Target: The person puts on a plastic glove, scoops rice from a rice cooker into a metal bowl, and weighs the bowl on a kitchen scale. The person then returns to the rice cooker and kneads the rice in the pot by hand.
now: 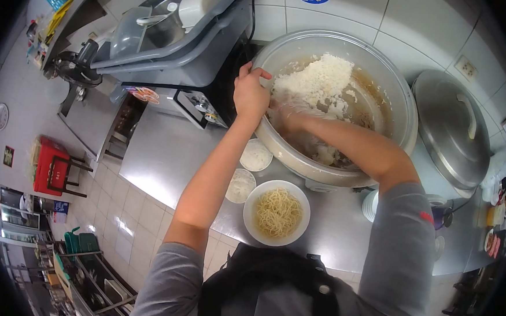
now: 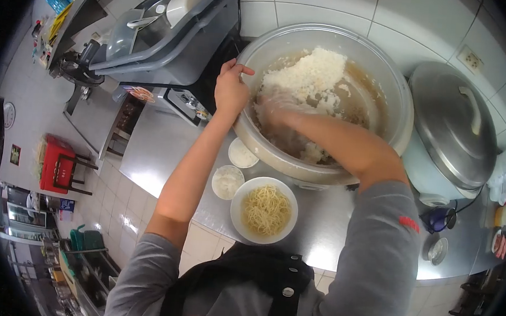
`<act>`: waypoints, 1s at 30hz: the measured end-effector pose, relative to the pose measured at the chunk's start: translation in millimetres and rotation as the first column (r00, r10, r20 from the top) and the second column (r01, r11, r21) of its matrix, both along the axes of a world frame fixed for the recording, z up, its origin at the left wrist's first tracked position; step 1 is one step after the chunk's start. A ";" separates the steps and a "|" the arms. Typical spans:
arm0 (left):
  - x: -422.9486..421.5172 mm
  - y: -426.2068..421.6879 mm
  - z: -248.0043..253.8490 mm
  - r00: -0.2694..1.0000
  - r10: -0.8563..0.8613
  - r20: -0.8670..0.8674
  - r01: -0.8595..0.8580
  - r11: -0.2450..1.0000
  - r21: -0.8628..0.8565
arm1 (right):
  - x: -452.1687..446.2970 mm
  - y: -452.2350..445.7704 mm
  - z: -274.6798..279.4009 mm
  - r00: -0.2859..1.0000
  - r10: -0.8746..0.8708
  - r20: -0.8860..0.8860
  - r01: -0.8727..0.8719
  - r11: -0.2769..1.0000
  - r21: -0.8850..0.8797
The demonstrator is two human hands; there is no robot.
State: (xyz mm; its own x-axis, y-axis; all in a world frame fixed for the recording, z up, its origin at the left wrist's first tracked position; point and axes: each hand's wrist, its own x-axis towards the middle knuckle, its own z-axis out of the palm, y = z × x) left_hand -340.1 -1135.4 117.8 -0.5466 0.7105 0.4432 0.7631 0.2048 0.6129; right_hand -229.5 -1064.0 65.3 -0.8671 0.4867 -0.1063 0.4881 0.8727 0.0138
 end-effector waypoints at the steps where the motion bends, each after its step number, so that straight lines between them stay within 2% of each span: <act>1: 0.8 -0.9 0.3 1.000 -0.004 -0.007 0.004 1.000 -0.009 | -4.5 -0.3 -0.5 1.000 -0.007 0.000 0.007 1.000 -0.001; 3: 3.5 -2.2 1.3 1.000 0.000 -0.014 0.000 1.000 0.006 | -13.8 7.7 -9.6 0.991 -0.074 -0.114 0.080 0.996 0.044; 7: 2.3 -2.1 1.0 0.997 0.015 -0.069 -0.012 0.999 0.043 | -17.7 34.8 -22.3 0.997 -0.074 -0.026 0.074 0.997 -0.016; 9: 2.5 -3.3 1.2 0.998 0.016 -0.055 -0.014 0.999 0.035 | -9.7 52.7 -24.2 0.972 0.151 -0.182 -0.154 0.988 -0.002; 10: 2.5 -3.7 2.0 0.999 0.017 -0.044 -0.016 0.999 0.029 | -10.9 62.9 -15.0 0.972 0.151 -0.180 -0.154 0.988 -0.001; 12: 0.8 -1.8 0.4 1.000 0.014 -0.024 -0.014 1.000 0.023 | -9.7 75.4 21.7 0.997 0.018 -0.068 -0.037 0.957 -0.288; 13: 0.0 -0.9 -0.9 1.000 0.012 -0.006 -0.012 1.000 0.016 | 0.2 80.1 25.6 0.980 -0.053 -0.193 -0.006 0.955 -0.295; 14: 0.1 -0.7 0.1 1.000 0.012 0.000 -0.012 1.000 0.023 | 12.5 79.3 37.0 0.981 -0.052 -0.188 -0.005 0.957 -0.289; 16: -0.2 -0.9 0.5 1.000 0.012 0.021 -0.012 1.000 0.008 | 40.2 68.2 72.1 0.940 -0.111 -0.324 0.024 0.965 -0.260; 20: 0.8 -1.4 1.9 1.000 0.009 0.009 -0.009 1.000 0.012 | 77.6 65.0 85.9 0.901 -0.184 -0.394 0.051 0.944 -0.325; 22: -1.4 0.3 -0.8 1.000 0.011 0.006 -0.012 1.000 0.013 | 92.6 48.9 98.9 0.900 -0.355 -0.252 0.235 0.884 -0.403; 23: -1.7 0.9 -0.9 1.000 0.009 0.006 -0.009 1.000 0.013 | 96.6 48.1 109.3 0.899 -0.359 -0.251 0.241 0.883 -0.402; 25: -3.0 1.3 -2.4 1.000 0.003 -0.006 -0.002 1.000 0.021 | 103.0 46.5 123.7 0.911 -0.359 0.204 0.408 0.711 -0.573; 26: -3.0 1.5 -3.2 1.000 0.001 -0.019 -0.001 1.000 0.029 | 108.4 45.6 113.3 0.908 -0.363 0.208 0.414 0.708 -0.572; 27: -2.8 1.2 -3.2 1.000 -0.004 -0.015 0.004 1.000 0.028 | 116.8 44.4 91.9 0.915 -0.401 -0.051 0.317 0.790 -0.524; 28: -2.8 1.1 -2.1 1.000 -0.005 -0.021 0.006 1.000 0.028 | 123.2 45.8 74.0 0.866 -0.393 -0.308 0.236 0.865 -0.443; 29: -2.9 0.8 -2.2 1.000 -0.005 -0.027 0.006 1.000 0.028 | 125.8 51.0 62.3 0.866 -0.397 -0.304 0.240 0.863 -0.444; 30: -3.2 1.0 -3.2 1.000 -0.008 -0.025 0.008 1.000 0.025 | 126.4 55.5 54.8 0.847 -0.343 -0.406 0.152 0.888 -0.434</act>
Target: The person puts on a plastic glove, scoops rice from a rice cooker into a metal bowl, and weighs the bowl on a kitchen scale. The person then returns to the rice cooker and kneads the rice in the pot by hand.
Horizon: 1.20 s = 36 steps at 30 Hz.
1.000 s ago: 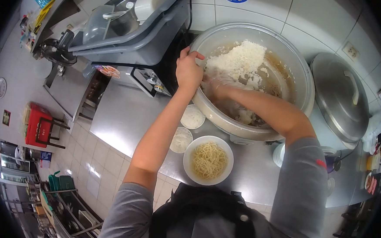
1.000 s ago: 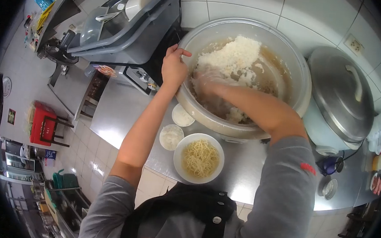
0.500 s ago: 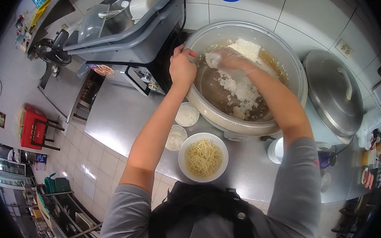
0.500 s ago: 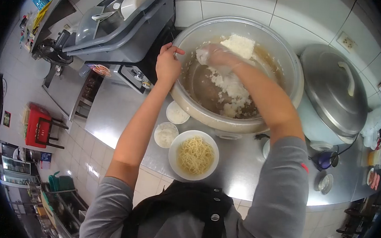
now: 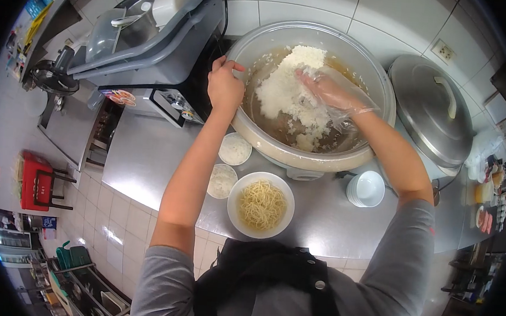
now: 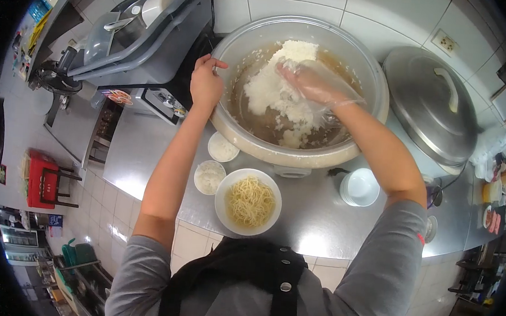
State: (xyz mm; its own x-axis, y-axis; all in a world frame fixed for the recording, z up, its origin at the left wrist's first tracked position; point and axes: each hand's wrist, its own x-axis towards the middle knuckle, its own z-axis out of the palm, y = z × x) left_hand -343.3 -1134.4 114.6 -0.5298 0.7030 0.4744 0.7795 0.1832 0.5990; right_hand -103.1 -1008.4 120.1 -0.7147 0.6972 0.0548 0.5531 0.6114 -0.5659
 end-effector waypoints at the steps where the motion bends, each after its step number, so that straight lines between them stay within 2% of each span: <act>1: -0.5 0.5 -0.5 1.000 0.000 0.005 0.000 1.000 0.005 | 1.5 4.7 -6.7 0.993 0.050 -0.103 -0.046 0.998 0.037; 2: -0.8 0.9 -0.7 1.000 0.000 0.009 -0.001 1.000 0.011 | 3.2 1.3 -1.5 0.994 0.048 -0.103 -0.044 0.998 0.036; 4: -0.8 1.0 -1.0 1.000 0.001 0.009 -0.001 1.000 0.009 | 6.2 -14.5 22.6 0.996 -0.063 0.059 0.063 0.998 -0.007; 5: -1.1 1.2 -1.0 1.000 0.004 0.009 -0.004 1.000 0.007 | 5.6 -22.6 30.6 0.996 -0.063 0.059 0.063 0.998 -0.006; 7: -0.6 0.6 0.0 1.000 0.007 0.006 -0.007 1.000 0.005 | 0.9 -35.2 39.8 0.973 -0.151 0.176 0.140 0.988 0.071; 8: -0.5 0.5 -0.1 1.000 0.010 0.005 -0.010 1.000 0.000 | -3.6 -32.3 38.4 0.973 -0.150 0.178 0.140 0.988 0.070; 11: -1.1 1.0 -0.8 1.000 0.007 0.018 -0.007 1.000 0.006 | -22.7 -16.7 40.7 0.970 -0.170 0.174 0.172 0.985 0.005; 13: -0.9 1.2 -0.6 1.000 0.004 0.020 -0.004 1.000 0.008 | -36.5 -12.0 53.7 0.922 -0.216 0.322 0.297 0.928 -0.227; 14: -0.8 1.0 -0.5 1.000 0.002 0.021 -0.002 1.000 0.012 | -38.6 -5.3 50.4 0.921 -0.215 0.323 0.297 0.927 -0.229; 15: -0.9 1.1 -0.4 1.000 0.002 0.021 -0.002 1.000 0.011 | -40.9 2.9 42.5 0.969 0.046 0.243 0.001 0.982 -0.187; 16: -0.7 1.0 -0.3 1.000 0.004 0.019 -0.004 1.000 0.010 | -44.2 10.3 34.0 0.933 0.313 0.176 -0.295 0.948 -0.121; 17: -0.4 0.8 -0.1 1.000 0.007 0.017 -0.007 1.000 0.010 | -52.5 16.6 25.9 0.933 0.314 0.175 -0.296 0.947 -0.122; 18: 0.2 0.1 0.2 1.000 0.007 0.016 -0.008 1.000 0.008 | -66.1 20.7 17.1 0.861 0.429 0.273 -0.457 0.888 0.046; 19: 0.5 -0.1 0.7 1.000 0.005 0.025 -0.005 1.000 0.008 | -79.6 22.3 6.6 0.770 0.508 0.386 -0.607 0.771 0.195; 21: 0.6 0.3 1.8 0.999 0.004 0.034 -0.004 1.000 0.005 | -106.8 24.7 -35.4 0.739 0.502 0.450 -0.632 0.747 0.204; 23: 0.1 0.3 0.6 1.000 0.017 0.001 -0.017 1.000 0.007 | -124.0 18.8 -47.1 0.704 0.495 0.510 -0.658 0.725 0.205; 25: -0.3 0.9 2.0 1.000 0.007 0.014 -0.007 1.000 0.012 | -132.0 7.7 -40.2 0.573 0.437 0.693 -0.626 0.779 0.027; 26: -1.0 0.1 -0.4 1.000 0.000 0.030 0.000 1.000 0.021 | -132.1 11.0 -45.4 0.568 0.443 0.694 -0.630 0.776 0.019; 29: -1.6 0.2 -1.2 0.999 -0.002 0.033 0.001 0.999 0.032 | -121.3 18.4 -64.5 0.611 0.482 0.628 -0.685 0.720 0.113; 31: -1.3 0.3 -3.2 1.000 0.001 0.028 -0.002 0.999 0.032 | -112.3 13.8 -90.6 0.880 0.331 0.340 -0.437 0.846 0.306; 35: -0.1 0.1 -0.6 0.999 0.018 0.031 -0.019 1.000 0.016 | -104.3 8.7 -77.1 0.885 0.266 0.381 -0.380 0.887 0.264; 36: -0.4 0.4 -0.8 0.999 0.015 0.029 -0.016 1.000 0.017 | -101.2 11.9 -69.0 0.894 0.260 0.365 -0.345 0.919 0.191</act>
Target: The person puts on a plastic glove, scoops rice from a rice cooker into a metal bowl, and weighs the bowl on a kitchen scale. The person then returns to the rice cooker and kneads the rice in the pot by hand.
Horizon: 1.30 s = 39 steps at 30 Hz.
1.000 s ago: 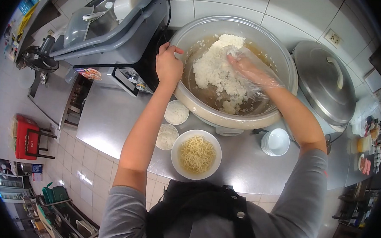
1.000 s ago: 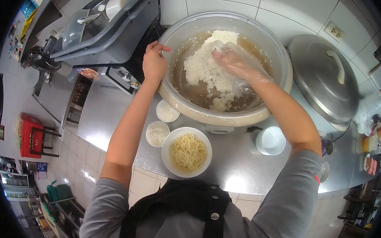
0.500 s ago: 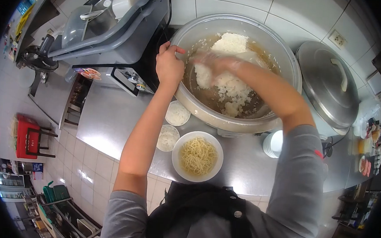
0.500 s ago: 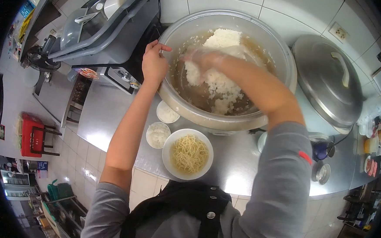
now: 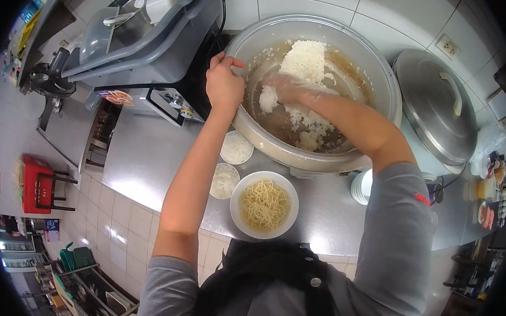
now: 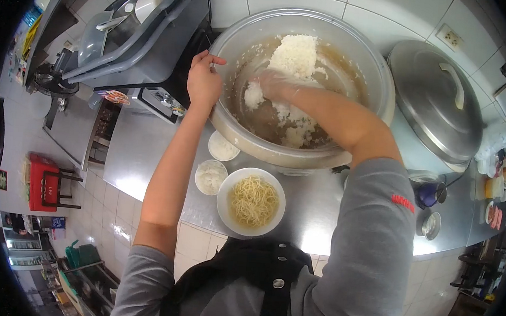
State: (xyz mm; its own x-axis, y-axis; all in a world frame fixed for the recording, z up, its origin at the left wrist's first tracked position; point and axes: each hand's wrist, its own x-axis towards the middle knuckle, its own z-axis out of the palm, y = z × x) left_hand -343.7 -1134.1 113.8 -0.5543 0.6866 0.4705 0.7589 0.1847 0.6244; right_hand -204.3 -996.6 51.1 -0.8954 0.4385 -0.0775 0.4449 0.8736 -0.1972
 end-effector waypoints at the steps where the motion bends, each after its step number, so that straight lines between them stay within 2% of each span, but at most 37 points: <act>1: -0.4 0.1 0.1 1.000 -0.003 -0.011 0.003 1.000 0.003 | 2.6 2.4 8.1 0.999 -0.039 0.006 0.039 0.996 -0.077; 3: -0.9 0.2 -0.4 1.000 -0.006 -0.021 0.007 1.000 0.009 | 13.6 -9.2 49.8 0.999 -0.038 0.021 0.040 0.993 -0.114; 5: 0.0 -0.3 0.2 1.000 -0.006 -0.025 0.006 1.000 0.010 | 21.9 -12.6 64.4 0.999 -0.043 0.034 0.048 0.987 -0.155; 7: 0.5 -0.9 0.1 1.000 -0.011 -0.022 0.011 1.000 0.013 | 36.4 -9.5 67.1 0.998 -0.062 -0.014 0.062 0.998 -0.024; 11: -1.8 1.2 -1.9 0.998 -0.010 -0.065 0.012 0.999 0.030 | 82.8 -12.9 78.9 0.981 -0.192 -0.014 0.192 0.981 0.025; 13: -2.8 2.2 -0.3 0.998 -0.015 -0.068 0.017 0.999 0.039 | 91.0 -15.3 100.6 0.894 -0.273 0.355 0.270 0.961 0.059; 14: -0.7 0.0 0.1 0.998 -0.017 -0.067 0.020 0.999 0.044 | 93.7 -15.3 101.5 0.892 -0.273 0.359 0.274 0.960 0.051; 16: 3.1 -1.9 5.2 0.999 -0.014 -0.039 0.014 1.000 0.002 | 96.2 -10.5 109.4 0.941 -0.279 0.190 0.265 0.959 0.096; 17: 4.0 -2.7 7.8 1.000 -0.001 -0.011 0.001 0.999 -0.040 | 97.1 -19.4 117.4 0.941 -0.281 0.187 0.267 0.959 0.095; 18: 3.2 -2.2 7.4 1.000 -0.001 -0.015 0.000 0.999 -0.042 | 97.6 -35.7 126.5 0.935 -0.353 -0.039 0.354 0.935 0.006; 19: 2.8 -2.2 6.2 1.000 0.002 -0.030 -0.003 0.999 -0.041 | 98.2 -45.2 130.0 0.868 -0.427 -0.254 0.415 0.904 -0.101; 20: 2.8 -1.9 5.4 0.999 0.003 -0.044 -0.005 0.999 -0.039 | 94.4 -32.6 115.7 0.867 -0.428 -0.255 0.416 0.904 -0.104; 22: 2.4 -1.9 6.0 0.999 -0.009 -0.036 0.007 0.999 -0.033 | 84.5 3.7 77.4 0.667 -0.609 -0.430 0.536 0.792 -0.290; 23: 2.0 -1.7 6.3 0.999 -0.017 -0.030 0.017 1.000 -0.025 | 87.2 2.5 83.8 0.665 -0.611 -0.429 0.539 0.791 -0.290; 25: 0.8 -1.1 3.9 0.999 -0.016 -0.046 0.015 1.000 -0.021 | 91.4 -3.0 103.7 0.777 -0.426 -0.463 0.408 0.902 -0.144; 29: 0.8 -1.2 3.9 0.999 -0.013 -0.043 0.012 1.000 -0.025 | 94.0 18.6 85.8 0.734 -0.366 -0.572 0.283 0.931 -0.232; 31: 0.4 -0.7 3.6 0.999 -0.013 -0.052 0.012 1.000 -0.023 | 98.2 15.2 89.7 0.819 -0.442 -0.366 0.270 0.860 -0.434; 32: 0.0 -0.6 3.3 0.998 -0.012 -0.061 0.010 1.000 -0.020 | 98.8 20.8 74.2 0.819 -0.443 -0.365 0.271 0.859 -0.435; 34: 0.5 -1.0 2.3 0.997 -0.014 -0.070 0.015 1.000 0.015 | 99.5 37.0 28.2 0.925 -0.126 -0.359 0.064 0.981 -0.182; 35: 1.0 -0.9 1.7 0.997 -0.015 -0.079 0.019 0.998 0.052 | 96.5 29.6 32.3 0.926 -0.127 -0.357 0.064 0.981 -0.183; 36: 0.5 -0.8 0.6 0.997 -0.014 -0.078 0.018 0.999 0.050 | 90.6 16.9 38.9 0.986 -0.115 -0.117 0.100 0.987 -0.123; 37: -0.2 -0.5 0.0 0.996 -0.018 -0.087 0.023 0.998 0.053 | 86.1 6.7 46.8 0.985 -0.112 0.130 0.119 0.991 -0.053; 39: -0.8 0.2 2.1 0.995 -0.013 -0.094 0.019 0.998 0.065 | 88.5 13.9 41.2 0.994 -0.054 0.092 0.063 0.992 -0.108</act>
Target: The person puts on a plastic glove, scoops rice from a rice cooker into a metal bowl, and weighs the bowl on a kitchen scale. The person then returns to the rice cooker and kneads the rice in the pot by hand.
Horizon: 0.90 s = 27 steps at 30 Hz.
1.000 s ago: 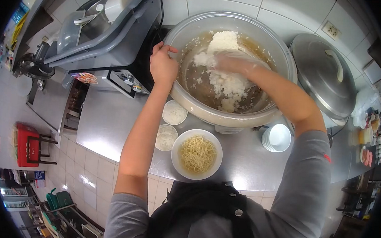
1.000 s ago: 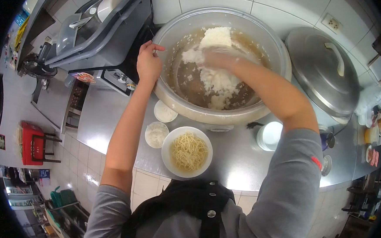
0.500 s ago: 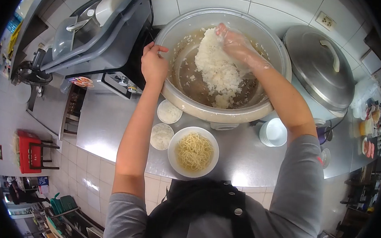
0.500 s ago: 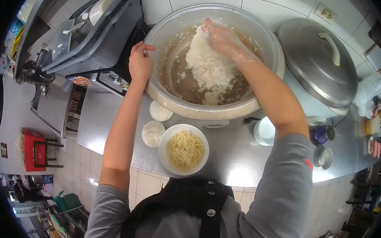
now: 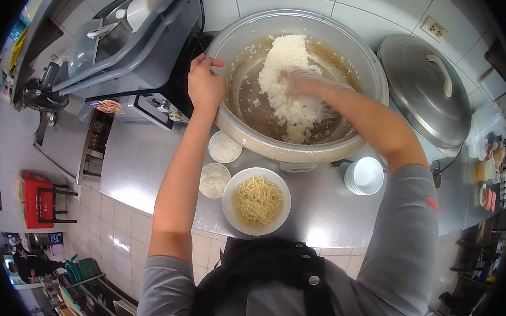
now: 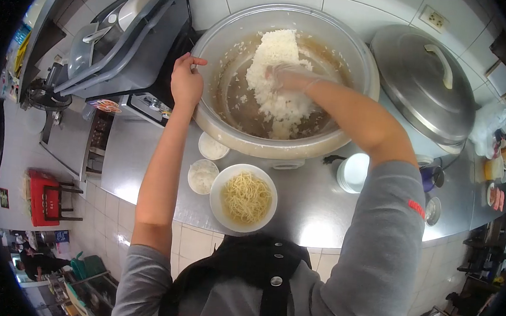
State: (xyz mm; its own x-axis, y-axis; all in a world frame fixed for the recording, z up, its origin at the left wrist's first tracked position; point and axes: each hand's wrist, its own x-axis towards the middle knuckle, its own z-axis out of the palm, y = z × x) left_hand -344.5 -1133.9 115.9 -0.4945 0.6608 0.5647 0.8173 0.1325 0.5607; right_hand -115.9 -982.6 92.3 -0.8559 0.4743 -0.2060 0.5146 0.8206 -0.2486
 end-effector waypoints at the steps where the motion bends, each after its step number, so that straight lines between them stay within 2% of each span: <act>1: 0.2 -0.4 0.1 1.000 0.002 0.026 -0.001 0.999 -0.042 | -0.7 2.2 -4.7 0.998 0.047 -0.045 -0.050 0.997 -0.058; 2: 0.3 -1.0 0.9 0.999 0.004 0.052 0.001 0.996 -0.085 | -5.1 9.0 -14.5 0.998 0.050 -0.045 -0.053 0.997 -0.059; 4: 0.8 -2.0 3.9 0.998 0.003 0.059 0.002 0.996 -0.084 | -11.5 22.8 -32.8 0.974 -0.079 -0.214 0.079 0.997 -0.006; 5: 1.6 -1.9 2.6 0.998 0.001 0.069 0.005 0.997 -0.082 | -12.2 19.7 -30.0 0.974 -0.081 -0.210 0.081 0.997 -0.009; 7: 2.8 -1.4 1.6 0.999 -0.001 0.052 0.003 0.999 -0.049 | -16.5 16.6 -20.0 0.845 -0.156 -0.512 0.209 0.977 0.049; 11: -1.8 0.8 -3.2 1.000 -0.003 -0.003 0.003 1.000 -0.001 | -11.6 0.0 32.4 0.897 -0.233 -0.376 0.247 0.969 -0.010; 14: -0.8 0.0 -2.6 1.000 -0.002 -0.005 0.002 1.000 0.011 | -5.2 -22.4 65.3 0.897 -0.336 -0.288 0.347 0.938 -0.011; 16: 0.5 -0.7 0.1 1.000 -0.004 0.027 0.004 1.000 -0.020 | -3.3 -35.3 76.1 0.796 -0.423 -0.432 0.434 0.897 -0.080; 17: 0.7 -1.4 1.0 0.998 -0.003 0.060 0.006 0.999 -0.054 | -4.1 -30.8 66.4 0.796 -0.422 -0.433 0.433 0.898 -0.079; 19: -0.6 -1.4 0.4 0.999 -0.007 0.049 0.009 0.999 -0.052 | -5.6 -14.3 32.5 0.717 -0.357 -0.599 0.340 0.929 -0.147; 20: -0.2 -1.4 1.1 0.999 -0.012 0.039 0.014 0.999 -0.051 | -4.9 -13.0 29.2 0.716 -0.357 -0.599 0.340 0.929 -0.147; 22: 0.8 -1.3 2.0 0.999 -0.004 0.053 0.008 0.998 -0.059 | -4.7 -9.4 23.3 0.830 -0.048 -0.556 0.194 0.959 0.208; 23: 1.5 -1.8 2.5 0.998 0.004 0.066 0.000 0.998 -0.068 | -9.6 0.5 16.9 0.830 -0.047 -0.556 0.193 0.959 0.207; 24: 1.6 -1.6 1.9 0.998 0.006 0.065 -0.001 0.998 -0.067 | -17.8 14.0 12.9 0.962 -0.052 -0.268 0.123 0.959 0.254; 25: 1.7 -1.2 1.3 0.998 0.008 0.054 -0.005 0.998 -0.063 | -22.5 24.8 7.8 0.997 -0.056 0.047 0.041 0.960 0.277; 26: 1.1 -1.1 -0.3 0.999 0.011 0.044 -0.009 0.998 -0.060 | -19.8 22.3 10.0 0.997 -0.055 0.046 0.040 0.960 0.277; 27: -0.1 -0.5 -1.6 0.999 0.012 0.045 -0.010 0.998 -0.061 | -12.2 18.7 11.7 0.982 -0.043 -0.183 0.069 0.988 0.136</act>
State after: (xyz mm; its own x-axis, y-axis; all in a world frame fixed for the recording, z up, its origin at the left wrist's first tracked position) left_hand -344.6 -1134.4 114.3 -0.5258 0.6877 0.5006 0.7898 0.1763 0.5874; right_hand -128.0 -964.0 104.0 -0.8440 0.5359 0.0210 0.5183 0.8251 -0.2247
